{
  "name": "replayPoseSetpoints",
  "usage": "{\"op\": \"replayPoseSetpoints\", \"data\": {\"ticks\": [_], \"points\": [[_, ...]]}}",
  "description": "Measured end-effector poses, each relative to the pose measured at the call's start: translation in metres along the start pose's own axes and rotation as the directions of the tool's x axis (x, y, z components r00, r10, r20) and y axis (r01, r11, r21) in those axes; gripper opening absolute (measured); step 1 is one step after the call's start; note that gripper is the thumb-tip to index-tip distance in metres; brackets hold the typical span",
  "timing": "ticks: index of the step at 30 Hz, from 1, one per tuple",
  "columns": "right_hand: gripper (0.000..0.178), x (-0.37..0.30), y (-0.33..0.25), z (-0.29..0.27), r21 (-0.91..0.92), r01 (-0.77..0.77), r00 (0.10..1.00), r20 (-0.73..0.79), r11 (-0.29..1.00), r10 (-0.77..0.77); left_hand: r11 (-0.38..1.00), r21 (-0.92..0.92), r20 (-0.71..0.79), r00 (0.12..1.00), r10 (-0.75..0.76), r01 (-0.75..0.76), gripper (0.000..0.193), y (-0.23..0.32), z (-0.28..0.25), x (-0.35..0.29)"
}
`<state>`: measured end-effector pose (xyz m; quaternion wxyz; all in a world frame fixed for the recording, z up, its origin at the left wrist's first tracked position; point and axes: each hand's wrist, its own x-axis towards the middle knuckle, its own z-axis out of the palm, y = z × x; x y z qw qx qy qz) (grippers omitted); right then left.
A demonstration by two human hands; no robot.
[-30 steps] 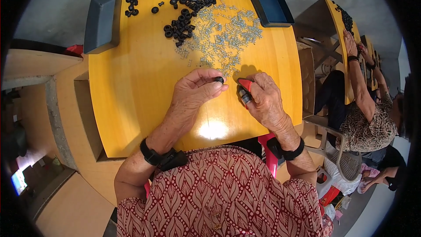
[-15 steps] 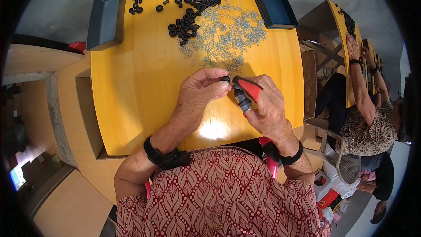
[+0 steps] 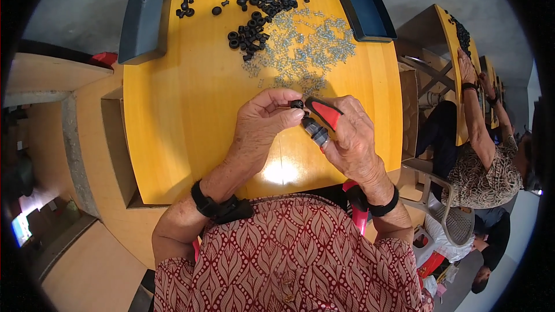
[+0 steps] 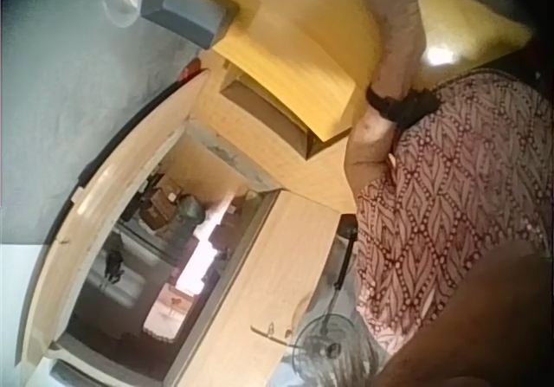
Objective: The person assembles small components by repeatedly fitting black rubber pieces onto the tip of a handheld tool by hand.
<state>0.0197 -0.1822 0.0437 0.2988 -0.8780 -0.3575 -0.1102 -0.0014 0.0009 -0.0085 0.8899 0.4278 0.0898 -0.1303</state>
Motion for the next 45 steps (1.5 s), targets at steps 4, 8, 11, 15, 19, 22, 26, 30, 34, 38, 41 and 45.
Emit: {"op": "replayPoseSetpoints", "data": {"ticks": [4,8,11,15,19,22,26,30,34,38,41,45], "points": [[0.03,0.001,0.002,0.002,0.009,-0.011,1.0,-0.014,1.0,0.011,0.999,-0.029,0.003,1.0,0.016,-0.016,0.028,-0.001,-0.001,0.0],[0.028,-0.001,0.001,0.002,0.008,-0.026,1.0,-0.006,1.0,0.026,0.999,-0.027,0.012,1.0,0.018,-0.017,0.029,-0.002,0.001,0.0],[0.028,-0.001,0.001,0.003,-0.017,0.004,1.0,-0.021,1.0,-0.004,0.999,-0.026,0.008,1.0,0.022,-0.022,0.029,-0.001,0.001,-0.001],[0.029,-0.003,0.005,0.007,0.042,0.007,0.995,-0.101,0.999,-0.003,0.998,-0.066,0.034,0.999,0.026,-0.024,0.03,-0.002,0.0,0.001],[0.029,-0.004,0.007,0.01,0.082,0.013,0.992,-0.125,0.997,-0.003,0.998,-0.065,0.052,0.998,0.027,-0.024,0.029,-0.004,-0.001,0.0],[0.03,-0.005,0.004,0.007,0.109,-0.014,0.992,-0.121,0.994,0.027,0.995,-0.098,0.079,0.997,0.012,-0.004,0.028,-0.002,-0.001,0.0],[0.031,-0.001,0.003,-0.002,0.166,-0.024,0.99,-0.13,0.986,0.046,0.99,-0.139,0.119,0.993,-0.01,0.026,0.026,0.0,0.0,0.0],[0.031,0.0,0.005,-0.01,0.17,-0.058,0.992,-0.102,0.984,0.076,0.99,-0.126,0.134,0.99,-0.052,0.069,0.026,0.002,-0.001,-0.001],[0.032,0.001,0.006,-0.014,0.172,-0.042,0.995,-0.077,0.984,0.056,0.989,-0.121,0.128,0.99,-0.066,0.082,0.027,0.003,0.001,-0.002],[0.032,0.001,0.007,-0.014,0.159,-0.04,0.997,-0.062,0.986,0.051,0.988,-0.134,0.138,0.989,-0.058,0.077,0.028,0.003,0.002,-0.001],[0.031,0.002,0.008,-0.016,0.148,-0.033,0.998,-0.048,0.988,0.041,0.991,-0.11,0.139,0.988,-0.064,0.079,0.027,0.002,0.002,-0.001],[0.03,0.003,0.008,-0.019,0.148,-0.028,1.0,-0.008,0.989,0.03,0.994,-0.079,0.137,0.988,-0.065,0.076,0.027,0.003,0.002,-0.002]]}}
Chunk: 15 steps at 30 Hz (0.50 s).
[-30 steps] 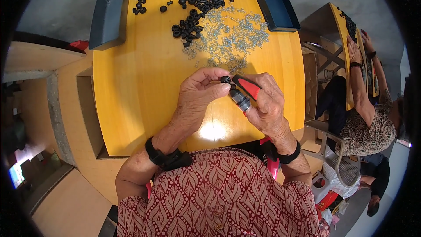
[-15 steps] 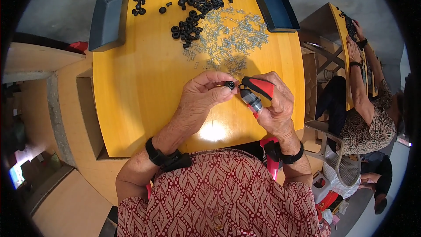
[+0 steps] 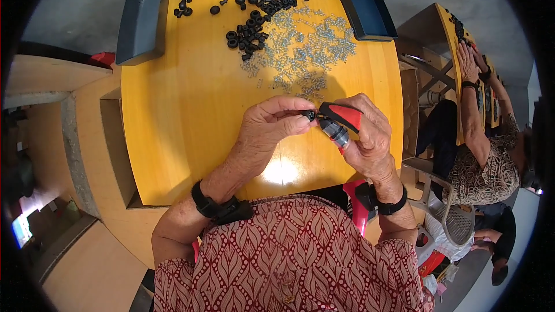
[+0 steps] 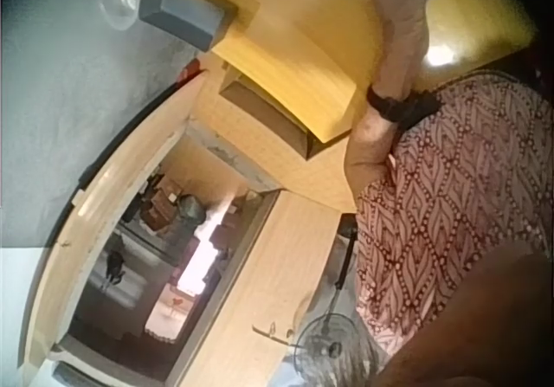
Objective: The person assembles small components by repeatedly fitting black rubber pieces onto the tip of a handheld tool by hand.
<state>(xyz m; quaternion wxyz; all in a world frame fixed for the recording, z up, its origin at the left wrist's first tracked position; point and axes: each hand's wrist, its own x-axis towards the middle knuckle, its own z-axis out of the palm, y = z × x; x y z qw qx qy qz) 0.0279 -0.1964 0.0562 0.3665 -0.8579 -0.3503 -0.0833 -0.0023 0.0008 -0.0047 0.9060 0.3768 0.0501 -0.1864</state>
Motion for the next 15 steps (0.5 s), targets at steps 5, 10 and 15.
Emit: {"op": "replayPoseSetpoints", "data": {"ticks": [5,10,15], "points": [[0.03,0.0015,0.0016,-0.0017,-0.026,0.013,1.0,0.024,1.0,-0.012,1.0,0.03,0.0,1.0,0.0,0.0,0.027,-0.0007,-0.0011,0.0001],[0.029,-0.0016,0.0056,-0.0004,0.018,-0.014,0.999,0.032,1.0,0.014,0.999,0.036,0.0,1.0,-0.023,0.023,0.027,0.0019,0.0009,0.0],[0.03,-0.0039,0.0055,-0.0001,0.055,-0.039,0.999,0.031,0.998,0.037,0.997,-0.01,0.005,0.997,-0.077,0.077,0.027,0.0013,0.0009,-0.0006]]}}
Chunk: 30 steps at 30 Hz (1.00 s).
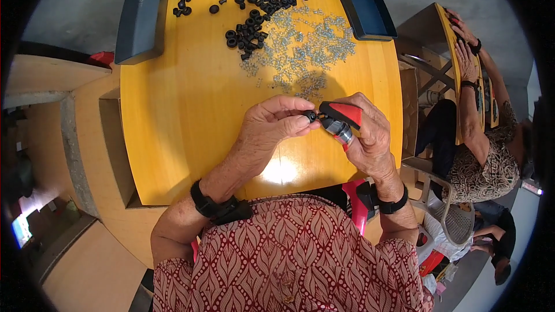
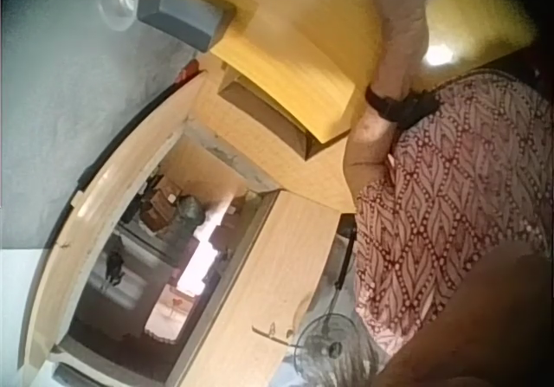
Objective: The person assembles small components by repeatedly fitting black rubber pieces onto the tip of a handheld tool by hand.
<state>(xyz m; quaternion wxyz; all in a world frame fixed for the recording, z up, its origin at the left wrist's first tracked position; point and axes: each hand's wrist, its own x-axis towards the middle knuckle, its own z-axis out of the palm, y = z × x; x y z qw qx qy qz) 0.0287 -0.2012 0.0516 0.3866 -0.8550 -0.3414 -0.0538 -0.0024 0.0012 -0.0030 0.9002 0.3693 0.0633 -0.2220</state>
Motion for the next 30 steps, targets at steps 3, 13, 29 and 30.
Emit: {"op": "replayPoseSetpoints", "data": {"ticks": [3,13,29,30], "points": [[0.031,-0.001,0.0,0.0,0.02,-0.01,1.0,0.0,1.0,0.01,1.0,-0.005,0.007,1.0,-0.02,0.02,0.027,0.0,0.0,0.0],[0.031,0.003,-0.002,-0.005,-0.057,0.036,0.999,0.005,0.998,-0.036,1.0,0.017,0.008,1.0,-0.009,0.009,0.026,0.001,0.001,0.001],[0.036,0.01,-0.008,-0.009,-0.229,0.199,0.975,0.14,0.953,-0.171,0.995,0.096,-0.015,1.0,-0.018,0.019,0.028,0.002,0.001,0.0],[0.034,0.011,-0.007,-0.008,-0.239,0.227,0.97,0.14,0.944,-0.198,0.994,0.105,-0.014,1.0,-0.01,0.011,0.029,0.002,0.001,0.0]]}}
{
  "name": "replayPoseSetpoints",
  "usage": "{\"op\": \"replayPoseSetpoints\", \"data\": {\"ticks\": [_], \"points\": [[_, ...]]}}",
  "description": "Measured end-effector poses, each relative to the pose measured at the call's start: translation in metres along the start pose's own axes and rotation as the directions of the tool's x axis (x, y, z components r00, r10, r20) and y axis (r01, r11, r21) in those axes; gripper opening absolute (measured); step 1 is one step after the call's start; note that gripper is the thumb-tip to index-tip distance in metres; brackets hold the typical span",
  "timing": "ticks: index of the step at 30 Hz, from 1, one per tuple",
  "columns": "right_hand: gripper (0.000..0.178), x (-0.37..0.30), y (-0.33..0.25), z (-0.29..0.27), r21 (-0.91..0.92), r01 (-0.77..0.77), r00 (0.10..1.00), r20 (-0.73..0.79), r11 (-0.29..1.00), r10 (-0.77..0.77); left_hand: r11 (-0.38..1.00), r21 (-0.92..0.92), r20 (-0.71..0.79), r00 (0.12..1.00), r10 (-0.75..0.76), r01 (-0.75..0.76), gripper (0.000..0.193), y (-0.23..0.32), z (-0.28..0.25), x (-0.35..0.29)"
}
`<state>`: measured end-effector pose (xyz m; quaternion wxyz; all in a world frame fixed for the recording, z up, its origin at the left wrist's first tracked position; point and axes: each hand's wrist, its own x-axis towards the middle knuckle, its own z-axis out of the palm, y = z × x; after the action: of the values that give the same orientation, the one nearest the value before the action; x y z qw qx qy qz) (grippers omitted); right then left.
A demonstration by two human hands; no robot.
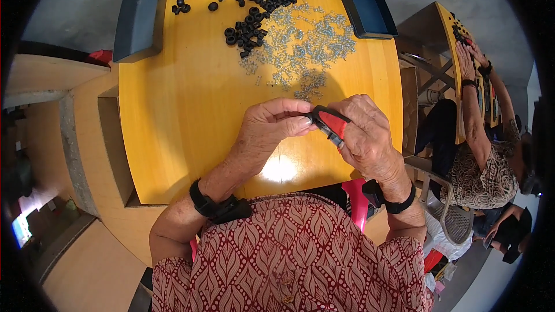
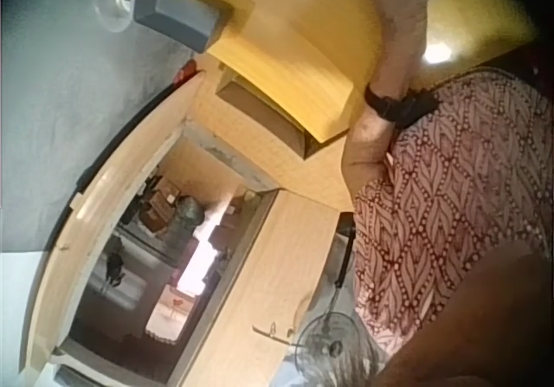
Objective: The person assembles small components by repeatedly fitting black rubber pieces onto the tip of a handheld tool by hand.
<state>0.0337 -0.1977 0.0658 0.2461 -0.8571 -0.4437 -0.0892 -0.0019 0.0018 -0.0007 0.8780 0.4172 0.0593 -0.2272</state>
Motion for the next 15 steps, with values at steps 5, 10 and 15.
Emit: {"op": "replayPoseSetpoints", "data": {"ticks": [5,10,15], "points": [[0.033,0.002,0.001,0.003,-0.003,-0.005,1.0,0.015,1.0,0.005,0.999,-0.017,-0.018,0.999,-0.036,0.035,0.03,0.001,0.001,0.001],[0.034,0.0,-0.002,0.008,0.03,-0.053,0.998,0.026,0.998,0.052,0.998,0.023,-0.026,0.998,-0.054,0.055,0.028,-0.002,0.001,0.003],[0.033,-0.011,-0.002,0.018,0.124,-0.166,0.986,0.015,0.978,0.166,0.993,0.101,-0.041,0.997,-0.065,0.069,0.025,-0.003,0.004,0.004]]}}
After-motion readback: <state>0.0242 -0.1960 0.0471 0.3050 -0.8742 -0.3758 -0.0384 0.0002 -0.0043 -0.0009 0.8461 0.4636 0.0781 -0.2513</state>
